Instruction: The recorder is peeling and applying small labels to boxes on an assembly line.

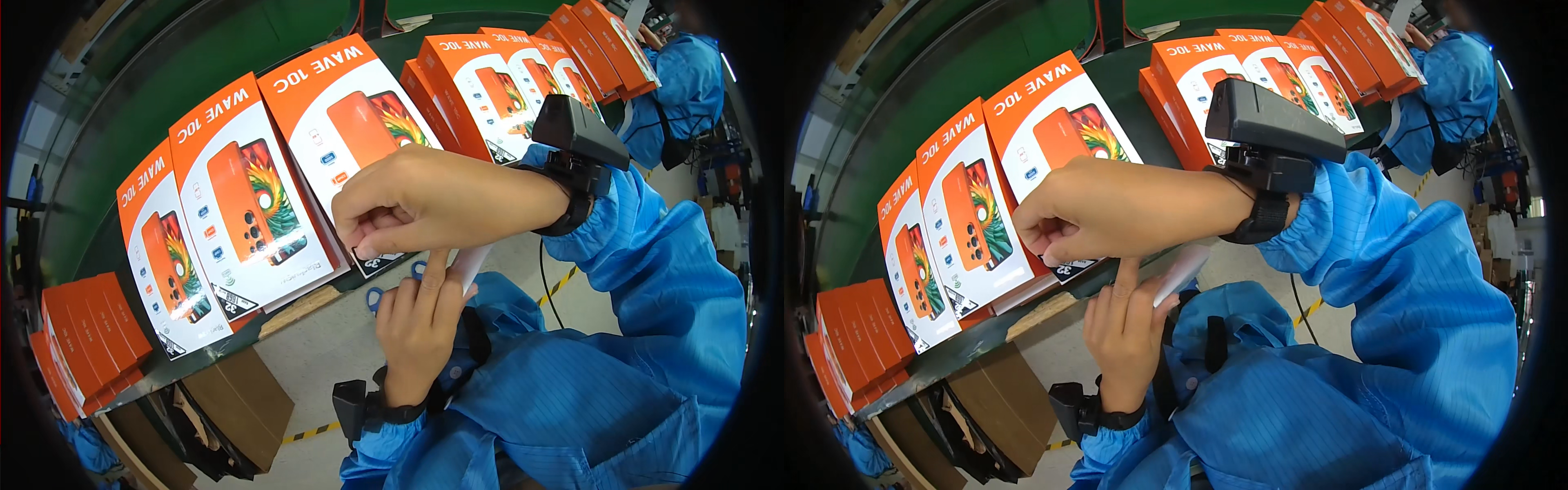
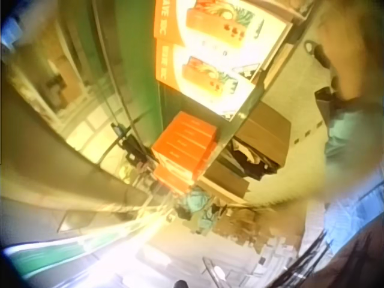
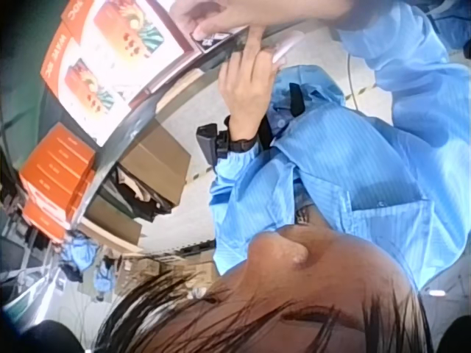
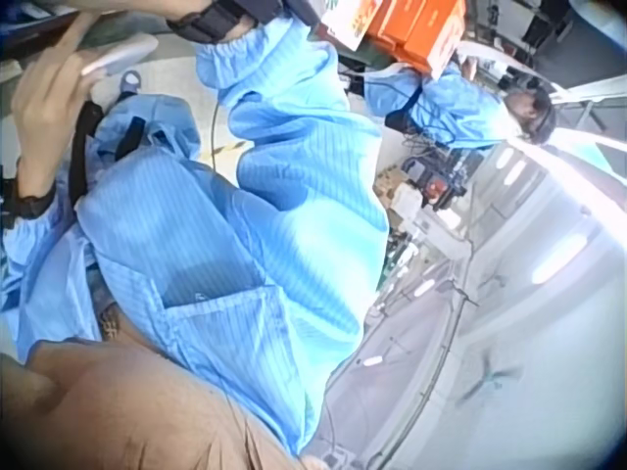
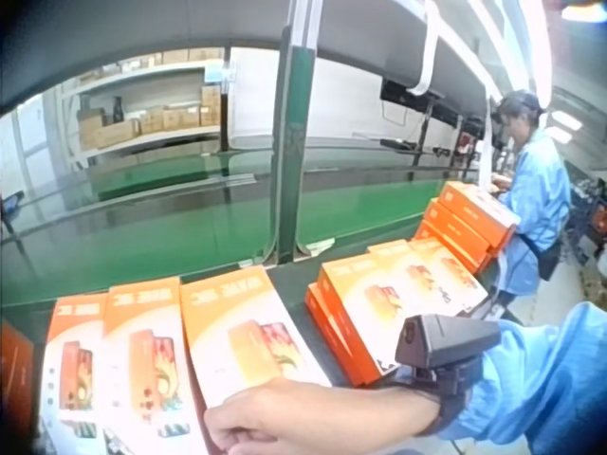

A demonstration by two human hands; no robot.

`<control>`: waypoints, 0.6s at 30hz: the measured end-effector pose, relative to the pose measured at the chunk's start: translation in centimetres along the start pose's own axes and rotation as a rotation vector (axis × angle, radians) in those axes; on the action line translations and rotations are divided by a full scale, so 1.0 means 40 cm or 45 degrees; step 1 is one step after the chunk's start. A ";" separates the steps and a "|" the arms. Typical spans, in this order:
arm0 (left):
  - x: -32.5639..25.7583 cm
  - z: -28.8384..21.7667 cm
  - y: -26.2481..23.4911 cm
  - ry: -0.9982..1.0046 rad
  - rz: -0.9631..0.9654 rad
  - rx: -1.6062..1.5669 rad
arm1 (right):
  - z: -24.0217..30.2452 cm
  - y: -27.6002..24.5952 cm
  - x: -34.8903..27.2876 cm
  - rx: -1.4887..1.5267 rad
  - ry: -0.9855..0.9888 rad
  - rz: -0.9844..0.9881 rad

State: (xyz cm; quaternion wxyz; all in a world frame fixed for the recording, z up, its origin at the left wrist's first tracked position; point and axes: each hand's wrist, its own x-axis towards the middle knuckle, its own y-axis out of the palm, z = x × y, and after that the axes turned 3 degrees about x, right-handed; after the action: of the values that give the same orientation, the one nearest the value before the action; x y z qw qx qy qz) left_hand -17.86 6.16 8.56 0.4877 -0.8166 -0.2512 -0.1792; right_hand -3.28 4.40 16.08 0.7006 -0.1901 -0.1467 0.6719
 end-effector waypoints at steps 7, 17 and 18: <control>0.001 -0.001 -0.001 -0.027 0.081 -0.074 | -0.009 -0.001 0.001 -0.030 -0.054 0.011; -0.002 -0.002 -0.003 -0.065 0.114 -0.070 | -0.014 0.003 0.003 -0.028 -0.069 -0.007; -0.003 -0.001 -0.003 -0.069 0.116 -0.066 | -0.019 0.005 0.003 -0.043 -0.099 0.011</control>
State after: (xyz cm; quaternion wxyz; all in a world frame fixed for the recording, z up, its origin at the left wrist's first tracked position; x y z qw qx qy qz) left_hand -18.05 6.14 8.61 0.4671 -0.8441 -0.2222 -0.1413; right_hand -3.11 4.47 15.29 0.6883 -0.1761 -0.1844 0.6792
